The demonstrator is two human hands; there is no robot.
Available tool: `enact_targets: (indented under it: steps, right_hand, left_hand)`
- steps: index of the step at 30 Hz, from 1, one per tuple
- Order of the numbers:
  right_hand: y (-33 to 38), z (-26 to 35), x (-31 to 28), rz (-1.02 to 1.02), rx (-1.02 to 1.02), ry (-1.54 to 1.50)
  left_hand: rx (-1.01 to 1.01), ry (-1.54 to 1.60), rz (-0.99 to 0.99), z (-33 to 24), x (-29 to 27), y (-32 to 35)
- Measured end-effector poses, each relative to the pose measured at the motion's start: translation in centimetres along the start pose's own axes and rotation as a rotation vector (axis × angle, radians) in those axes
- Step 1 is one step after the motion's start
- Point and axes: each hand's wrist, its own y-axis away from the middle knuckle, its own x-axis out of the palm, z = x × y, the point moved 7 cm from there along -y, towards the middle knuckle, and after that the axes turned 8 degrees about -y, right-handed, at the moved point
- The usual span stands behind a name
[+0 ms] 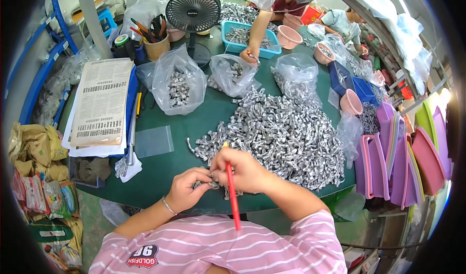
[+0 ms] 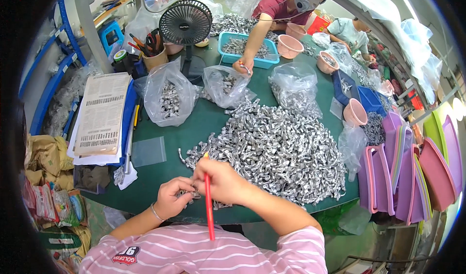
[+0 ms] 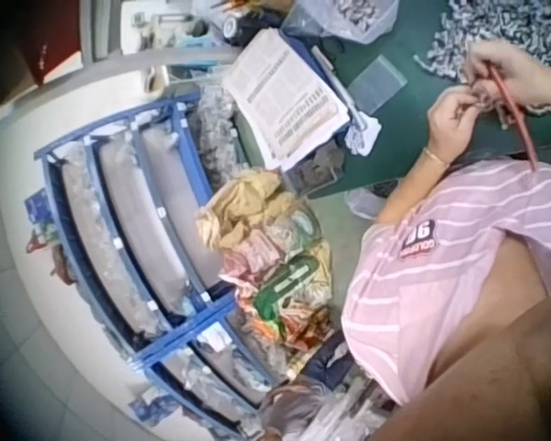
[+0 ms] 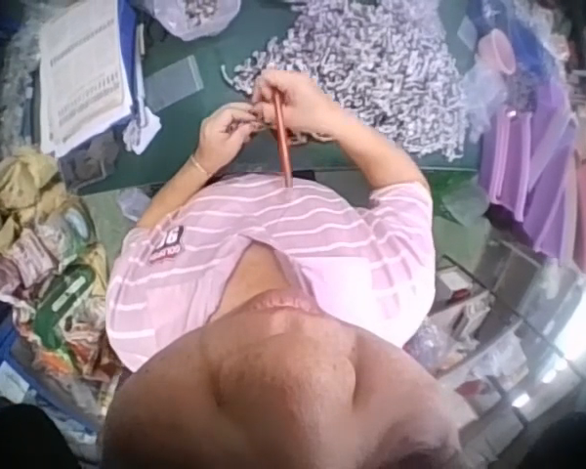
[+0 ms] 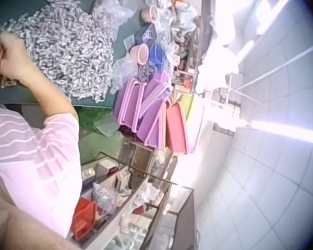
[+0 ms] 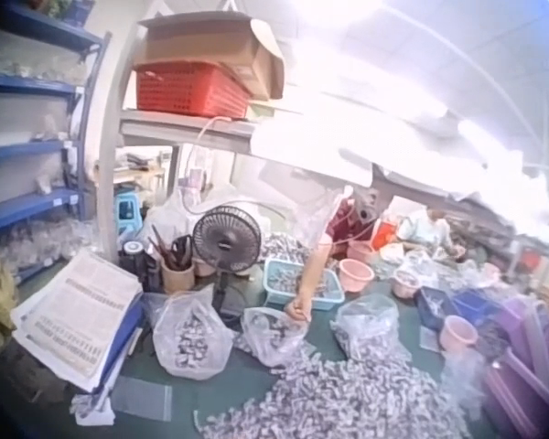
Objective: The person picks up metal components one at a time from a large pile on a green table, aligns or attaches small pieces together by hand, and continues sorting or assembling them while using a red pointer tool occasionally.
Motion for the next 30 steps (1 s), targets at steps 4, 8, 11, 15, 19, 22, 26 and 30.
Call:
enact_targets:
  steps: [4,8,11,15,19,22,26,30]
  right_hand:
    - [-2.6,0.5,-11.5,-0.55,-0.166,0.347]
    - [-5.5,-3.4,-22.3,-0.831,-0.131,0.054]
    - [-7.5,-5.6,-24.7,-0.865,-0.113,0.24]
    - [-10.1,-4.5,-23.2,-0.836,-0.206,0.505]
    - [-10.9,-4.3,-23.0,-0.875,-0.274,0.592]
    - [-11.0,-4.6,-23.4,-0.889,-0.24,0.548]
    - [-10.8,-3.9,-23.7,-0.923,-0.34,0.592]
    - [-9.6,-3.0,-24.2,-1.01,-0.396,0.544]
  left_hand:
    - [-0.183,0.342,-0.027,2.0,0.9,0.3]
    - [-0.333,0.594,-0.023,2.5,0.7,-0.6]
    - [-0.474,0.577,0.003,3.1,0.7,-1.1]
    - [-0.51,0.514,-0.087,3.3,-0.5,-1.4]
    - [-0.583,0.5,-0.074,4.5,-0.7,-1.1]
    - [-0.578,0.629,-0.118,4.6,-0.8,-1.2]
    - [-0.573,0.692,-0.108,4.6,-1.0,-1.6]
    - [-0.586,0.726,-0.073,4.1,-0.9,-2.0]
